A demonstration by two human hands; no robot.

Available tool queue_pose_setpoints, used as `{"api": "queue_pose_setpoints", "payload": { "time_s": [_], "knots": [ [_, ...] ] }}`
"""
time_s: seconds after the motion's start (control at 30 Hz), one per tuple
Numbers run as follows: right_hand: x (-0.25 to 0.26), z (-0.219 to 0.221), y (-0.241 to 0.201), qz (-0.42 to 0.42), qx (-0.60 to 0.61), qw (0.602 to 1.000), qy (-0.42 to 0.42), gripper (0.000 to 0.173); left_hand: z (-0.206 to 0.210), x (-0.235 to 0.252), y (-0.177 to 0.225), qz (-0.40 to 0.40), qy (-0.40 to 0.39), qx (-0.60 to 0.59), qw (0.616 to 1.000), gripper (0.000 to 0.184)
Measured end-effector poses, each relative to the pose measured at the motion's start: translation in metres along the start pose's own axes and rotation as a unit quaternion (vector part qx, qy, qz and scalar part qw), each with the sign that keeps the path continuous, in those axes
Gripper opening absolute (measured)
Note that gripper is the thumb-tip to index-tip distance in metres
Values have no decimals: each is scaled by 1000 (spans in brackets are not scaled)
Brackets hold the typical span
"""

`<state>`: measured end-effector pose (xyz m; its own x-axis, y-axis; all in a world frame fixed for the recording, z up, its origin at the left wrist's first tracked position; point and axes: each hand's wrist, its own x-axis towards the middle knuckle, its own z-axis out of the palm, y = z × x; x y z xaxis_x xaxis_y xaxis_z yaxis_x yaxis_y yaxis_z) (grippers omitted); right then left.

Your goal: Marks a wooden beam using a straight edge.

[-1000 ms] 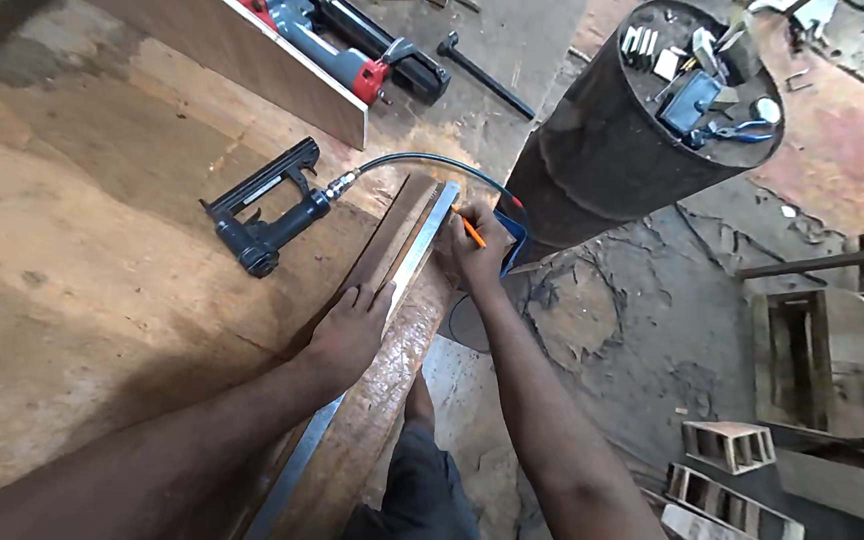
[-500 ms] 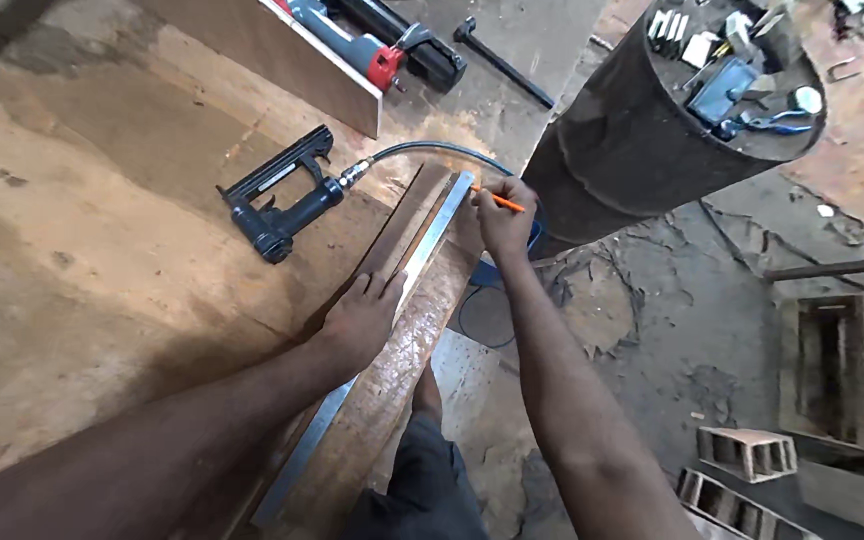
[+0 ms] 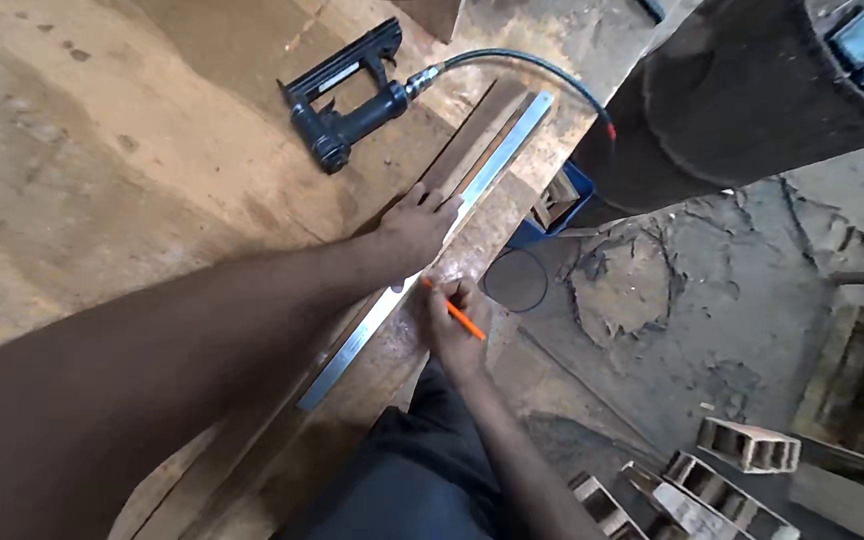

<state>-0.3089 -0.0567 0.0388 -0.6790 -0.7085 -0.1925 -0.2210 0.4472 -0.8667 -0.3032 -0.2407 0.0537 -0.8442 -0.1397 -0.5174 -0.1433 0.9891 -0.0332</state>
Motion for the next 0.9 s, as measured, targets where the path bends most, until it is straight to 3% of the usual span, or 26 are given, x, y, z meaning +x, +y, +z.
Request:
{"api": "queue_pose_setpoints", "payload": {
  "time_s": [0.07, 0.1, 0.2, 0.3, 0.43, 0.53, 0.63, 0.8, 0.9],
  "knots": [
    [-40, 15, -6, 8, 3, 999, -39, 7, -5, -3, 1, -3, -8, 17, 1000, 110],
    [-57, 23, -7, 2, 8, 999, -54, 6, -4, -4, 1, -8, -8, 17, 1000, 116],
    [-81, 31, -3, -52, -12, 995, -85, 5, -5, -3, 1, -9, -6, -1, 1000, 114],
    [-58, 16, -11, -52, -59, 988, -130, 8, -9, -6, 1, -9, -13, 2, 1000, 123],
    [-66, 23, -9, -114, -173, 966, -152, 14, -7, -3, 3, -28, -7, -36, 999, 93],
    [-104, 39, -20, -155, -214, 939, -219, 12, -7, -4, 1, -28, -1, -42, 999, 91],
    [-105, 40, -18, -151, -167, 939, -260, 10, -6, -4, 2, -22, -7, -27, 999, 83],
    [-45, 25, -15, -139, -140, 964, -179, 12, -9, -3, 3, -27, -9, -3, 1000, 83],
    [-65, 26, -20, -155, -190, 946, -211, 11, -8, -5, 3, -24, -11, -3, 1000, 87]
  ]
}}
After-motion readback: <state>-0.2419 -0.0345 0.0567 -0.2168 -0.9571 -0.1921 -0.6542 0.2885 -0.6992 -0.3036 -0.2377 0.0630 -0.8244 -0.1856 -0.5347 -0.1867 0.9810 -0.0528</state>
